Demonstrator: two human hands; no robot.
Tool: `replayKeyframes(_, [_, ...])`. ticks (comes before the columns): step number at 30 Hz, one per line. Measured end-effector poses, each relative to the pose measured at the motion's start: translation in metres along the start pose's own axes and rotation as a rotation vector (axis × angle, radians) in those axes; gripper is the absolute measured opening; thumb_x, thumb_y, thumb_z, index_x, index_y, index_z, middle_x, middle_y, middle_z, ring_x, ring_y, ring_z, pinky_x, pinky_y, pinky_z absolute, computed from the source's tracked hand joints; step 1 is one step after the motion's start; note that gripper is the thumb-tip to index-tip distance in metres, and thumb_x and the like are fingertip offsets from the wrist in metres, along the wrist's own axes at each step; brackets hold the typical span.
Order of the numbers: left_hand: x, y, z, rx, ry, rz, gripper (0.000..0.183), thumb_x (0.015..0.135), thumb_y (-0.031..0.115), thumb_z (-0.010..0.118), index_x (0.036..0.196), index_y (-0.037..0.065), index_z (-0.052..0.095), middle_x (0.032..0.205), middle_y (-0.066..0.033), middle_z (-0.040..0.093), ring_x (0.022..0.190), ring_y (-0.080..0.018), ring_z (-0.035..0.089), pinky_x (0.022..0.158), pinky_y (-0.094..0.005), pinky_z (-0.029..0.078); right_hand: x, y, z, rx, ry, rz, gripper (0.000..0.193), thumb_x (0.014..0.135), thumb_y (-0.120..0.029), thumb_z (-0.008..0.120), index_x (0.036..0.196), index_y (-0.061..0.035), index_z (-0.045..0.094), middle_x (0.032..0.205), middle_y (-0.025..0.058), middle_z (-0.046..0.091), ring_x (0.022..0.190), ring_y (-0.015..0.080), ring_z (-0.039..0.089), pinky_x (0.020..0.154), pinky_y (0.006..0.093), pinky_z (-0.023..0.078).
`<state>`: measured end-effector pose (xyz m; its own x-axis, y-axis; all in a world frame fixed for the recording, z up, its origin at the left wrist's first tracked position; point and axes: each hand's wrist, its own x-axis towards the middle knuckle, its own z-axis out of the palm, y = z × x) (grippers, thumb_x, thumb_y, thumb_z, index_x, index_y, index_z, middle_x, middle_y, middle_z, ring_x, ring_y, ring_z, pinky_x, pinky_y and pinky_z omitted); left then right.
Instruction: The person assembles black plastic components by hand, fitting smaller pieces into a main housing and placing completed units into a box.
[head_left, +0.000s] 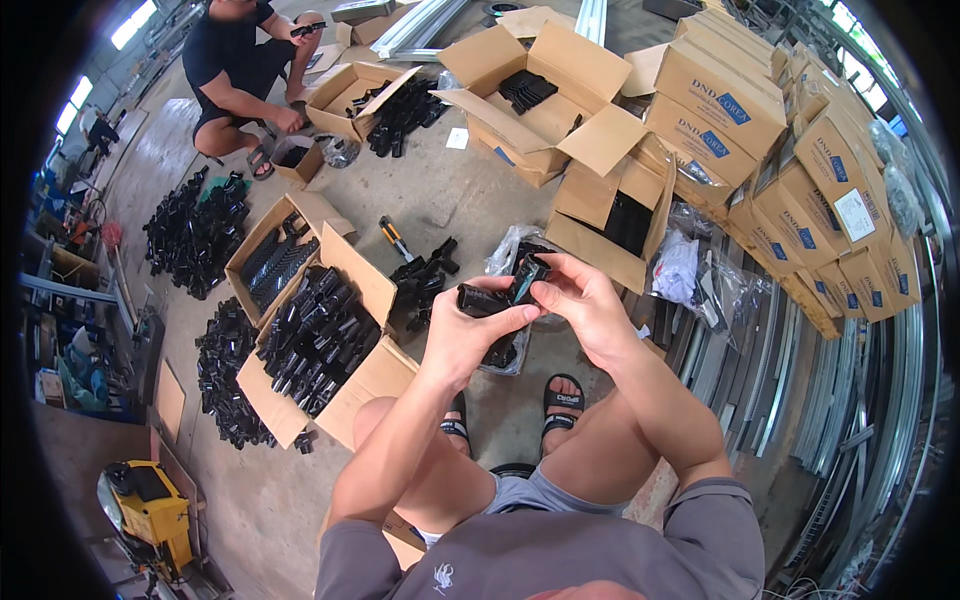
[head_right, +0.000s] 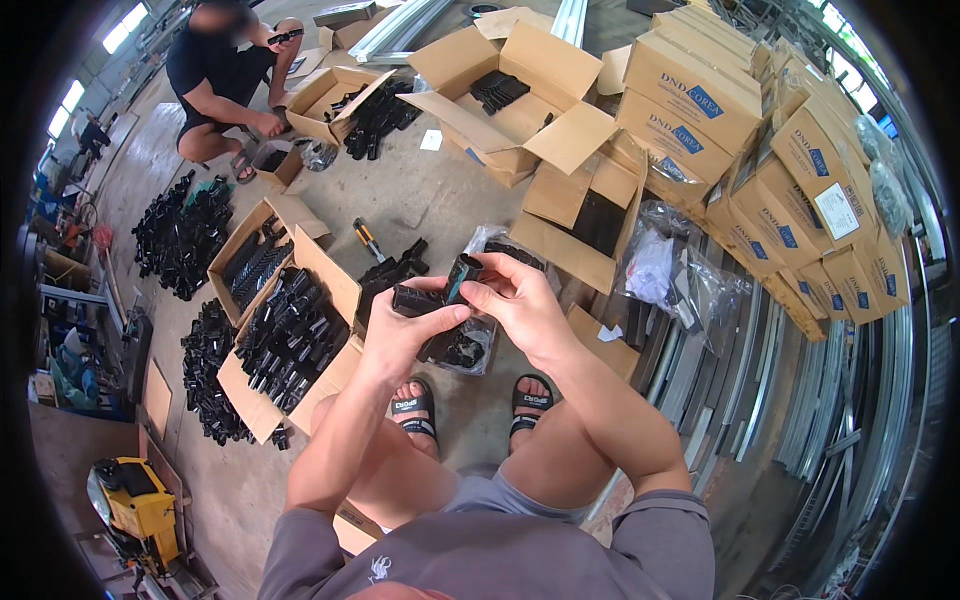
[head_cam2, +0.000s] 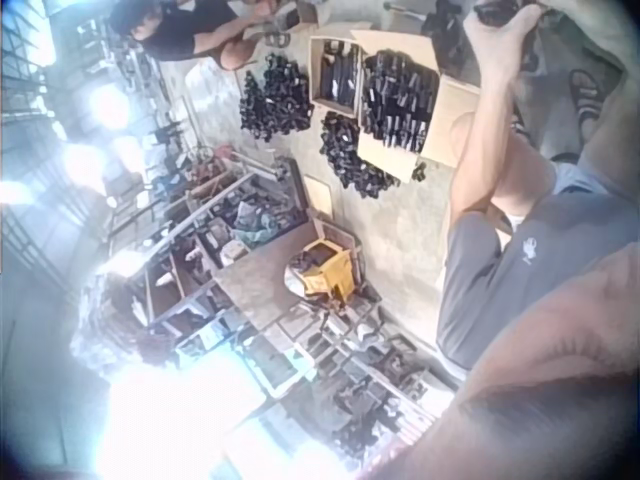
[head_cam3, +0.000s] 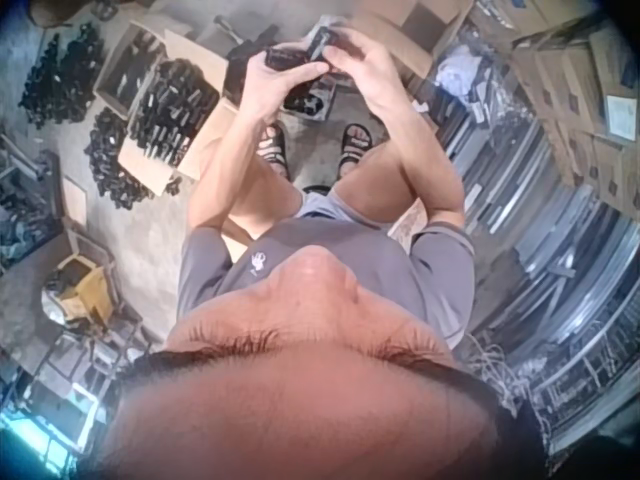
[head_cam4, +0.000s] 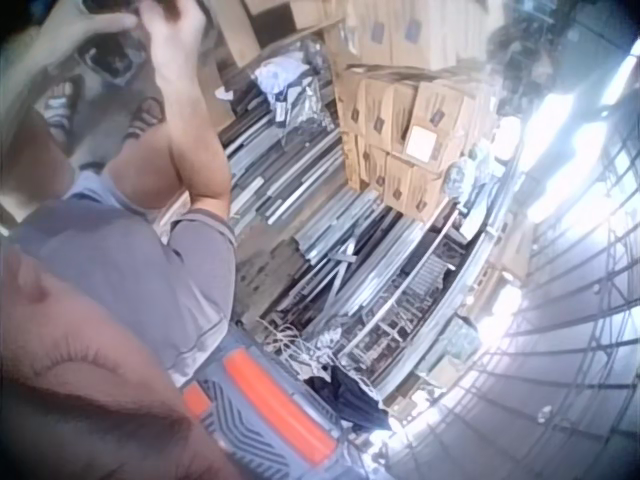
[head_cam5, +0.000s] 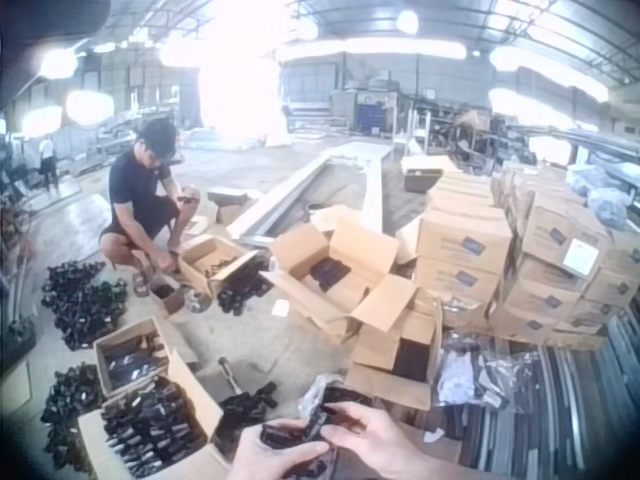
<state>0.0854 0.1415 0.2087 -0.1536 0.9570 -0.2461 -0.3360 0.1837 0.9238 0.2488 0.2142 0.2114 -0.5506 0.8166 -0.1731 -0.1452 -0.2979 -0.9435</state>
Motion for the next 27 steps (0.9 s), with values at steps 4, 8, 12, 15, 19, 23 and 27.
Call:
replayKeyframes(4, [-0.002,0.002,-0.003,0.011,0.006,-0.004,0.035,0.077,0.004,0.082,0.107,-0.003,0.067,0.094,-0.0066,0.071,0.083,-0.0102,0.067,0.075,-0.0246,0.054,0.000,0.004,0.001,0.016,-0.020,-0.007,0.040,0.092,-0.014,0.070,0.125,0.0020,0.056,0.102,0.0057,0.064,0.097,0.0128,0.061,0.084,0.0285,0.052])
replayKeyframes(8, [-0.002,-0.001,-0.006,0.090,0.043,0.016,0.037,0.076,0.007,0.084,0.105,-0.007,0.066,0.088,-0.0060,0.071,0.075,-0.0072,0.064,0.068,-0.0215,0.052,0.001,0.009,0.003,0.050,-0.027,-0.016,0.040,0.092,-0.013,0.070,0.125,0.0023,0.055,0.103,0.0054,0.064,0.099,0.0124,0.060,0.086,0.0283,0.050])
replayKeyframes(12, [-0.003,-0.002,-0.007,0.081,0.047,0.000,0.036,0.076,0.008,0.084,0.105,-0.006,0.067,0.086,-0.0049,0.071,0.073,-0.0061,0.063,0.066,-0.0208,0.050,0.001,0.010,0.005,0.056,-0.028,-0.013,0.039,0.092,-0.013,0.070,0.125,0.0024,0.055,0.104,0.0055,0.064,0.099,0.0120,0.060,0.088,0.0277,0.049])
replayKeyframes(15, [-0.003,-0.001,-0.008,0.043,0.042,-0.030,0.035,0.077,0.008,0.084,0.104,-0.006,0.068,0.086,-0.0052,0.071,0.074,-0.0061,0.063,0.067,-0.0214,0.051,0.003,0.011,0.005,0.079,-0.023,0.021,0.039,0.092,-0.013,0.070,0.124,0.0024,0.055,0.106,0.0056,0.065,0.099,0.0120,0.060,0.090,0.0281,0.048])
replayKeyframes(19, [-0.002,-0.004,-0.013,0.007,0.036,-0.077,0.032,0.079,0.005,0.080,0.106,-0.005,0.065,0.091,-0.0097,0.071,0.079,-0.0128,0.068,0.072,-0.0266,0.056,0.008,0.013,0.001,0.060,-0.065,0.031,0.038,0.095,-0.019,0.067,0.125,0.0011,0.056,0.105,0.0049,0.065,0.096,0.0115,0.060,0.084,0.0265,0.048])
replayKeyframes(23, [-0.003,-0.001,-0.025,-0.129,0.135,-0.116,0.035,0.079,0.002,0.079,0.108,-0.005,0.063,0.092,-0.0119,0.070,0.079,-0.0165,0.069,0.073,-0.0290,0.056,0.026,0.010,-0.018,-0.016,-0.086,0.021,0.040,0.100,-0.032,0.057,0.125,-0.0004,0.057,0.103,0.0051,0.065,0.092,0.0113,0.060,0.078,0.0255,0.047])
replayKeyframes(27, [-0.001,0.015,-0.036,-0.187,0.250,-0.085,0.040,0.080,0.002,0.077,0.114,-0.008,0.058,0.095,-0.0163,0.070,0.085,-0.0213,0.070,0.075,-0.0319,0.057,0.071,0.048,-0.082,-0.413,-0.006,0.169,0.035,0.102,-0.031,0.053,0.117,-0.0005,0.062,0.094,0.0049,0.065,0.080,0.0106,0.060,0.070,0.0258,0.049])
